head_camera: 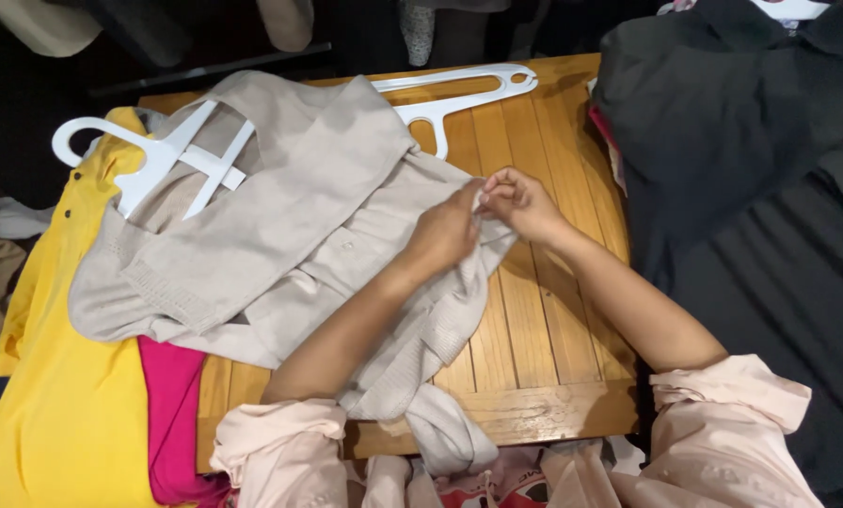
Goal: The person places a beige cardigan onto a white hanger, buttons the cardigan, and then folds the garment neatly on the table.
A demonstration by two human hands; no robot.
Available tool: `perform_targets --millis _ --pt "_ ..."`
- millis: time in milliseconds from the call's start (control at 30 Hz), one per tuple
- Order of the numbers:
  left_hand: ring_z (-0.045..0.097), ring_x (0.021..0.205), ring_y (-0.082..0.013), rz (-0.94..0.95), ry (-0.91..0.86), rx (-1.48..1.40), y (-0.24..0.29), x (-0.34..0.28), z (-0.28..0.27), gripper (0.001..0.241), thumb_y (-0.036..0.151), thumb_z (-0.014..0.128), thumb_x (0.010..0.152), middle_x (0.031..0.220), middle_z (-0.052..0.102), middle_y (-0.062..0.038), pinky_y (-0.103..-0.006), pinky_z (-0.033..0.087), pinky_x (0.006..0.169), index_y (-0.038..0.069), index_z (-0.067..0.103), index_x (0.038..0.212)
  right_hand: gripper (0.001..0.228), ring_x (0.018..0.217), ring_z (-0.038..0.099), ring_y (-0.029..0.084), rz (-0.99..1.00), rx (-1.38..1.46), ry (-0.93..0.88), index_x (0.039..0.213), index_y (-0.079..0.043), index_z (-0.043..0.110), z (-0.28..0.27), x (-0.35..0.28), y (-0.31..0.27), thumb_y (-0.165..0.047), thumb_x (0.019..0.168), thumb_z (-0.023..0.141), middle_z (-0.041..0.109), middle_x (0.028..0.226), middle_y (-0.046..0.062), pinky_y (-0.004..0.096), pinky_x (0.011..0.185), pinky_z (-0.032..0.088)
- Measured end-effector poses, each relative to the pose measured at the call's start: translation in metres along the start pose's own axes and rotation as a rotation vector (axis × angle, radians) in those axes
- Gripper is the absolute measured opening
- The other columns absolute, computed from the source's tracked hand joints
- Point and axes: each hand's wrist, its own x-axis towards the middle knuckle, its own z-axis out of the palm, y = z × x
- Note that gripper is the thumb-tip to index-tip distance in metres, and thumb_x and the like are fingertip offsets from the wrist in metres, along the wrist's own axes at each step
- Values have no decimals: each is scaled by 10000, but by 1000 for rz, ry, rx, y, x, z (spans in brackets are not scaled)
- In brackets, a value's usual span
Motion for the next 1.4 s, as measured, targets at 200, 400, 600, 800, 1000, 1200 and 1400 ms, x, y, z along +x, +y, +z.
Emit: perform_targets --millis 200,400,600,800,1000,1200,1400 --pt "669 1148 -464 -9 249 -248 -27 17 5 478 22 497 961 1164 737 -206 -562 525 1017 207 569 1396 579 1126 685 287 -295 -625 -14 1296 -107 579 -5 -18 -17 -77 781 843 685 1190 115 396 961 558" --pt "664 1203 -368 -41 283 -466 -15 20 -4 310 175 555 1039 1155 758 -137 -492 513 1051 277 677 1305 824 1145 615 414 -420 -909 78 1353 -84 476 26 -33 -16 -292 682 907 586 1193 170 560 982 500" --pt "598 1255 -456 12 85 -411 16 -8 -50 566 328 772 886 1273 675 -225 -575 454 1087 179 578 1396 372 967 698 432 -337 -766 184 1184 -115 559 15 -20 -4 -65 833 673 702 1022 176 522 819 551" --pt "656 1101 -524 -19 60 142 -35 0 -51 580 -12 738 789 1301 533 -216 -601 539 972 85 584 1340 223 540 630 198 -152 -376 130 1109 -131 642 -30 -11 2 -13 930 580 687 877 68 306 458 489" --pt "707 1021 -448 65 291 -6 -12 3 -34 391 37 662 825 1017 731 -162 -560 553 925 152 706 1196 628 800 661 369 -108 -525 -27 1293 -45 480 3 -50 -60 -254 779 773 634 1043 236 465 660 541" --pt "742 912 -405 116 193 160 22 -19 -32 381 112 694 806 997 738 -124 -552 595 826 188 688 1180 598 925 682 526 -274 -1058 216 1199 -122 460 -18 -42 -42 -191 718 809 638 1024 234 614 783 536" --pt "750 714 -380 68 263 596 -20 -42 -37 198 12 625 825 913 673 -126 -501 617 643 49 695 1006 410 923 710 402 -193 -1255 78 1059 -135 647 -115 -57 -27 -50 681 780 628 993 94 491 836 579"
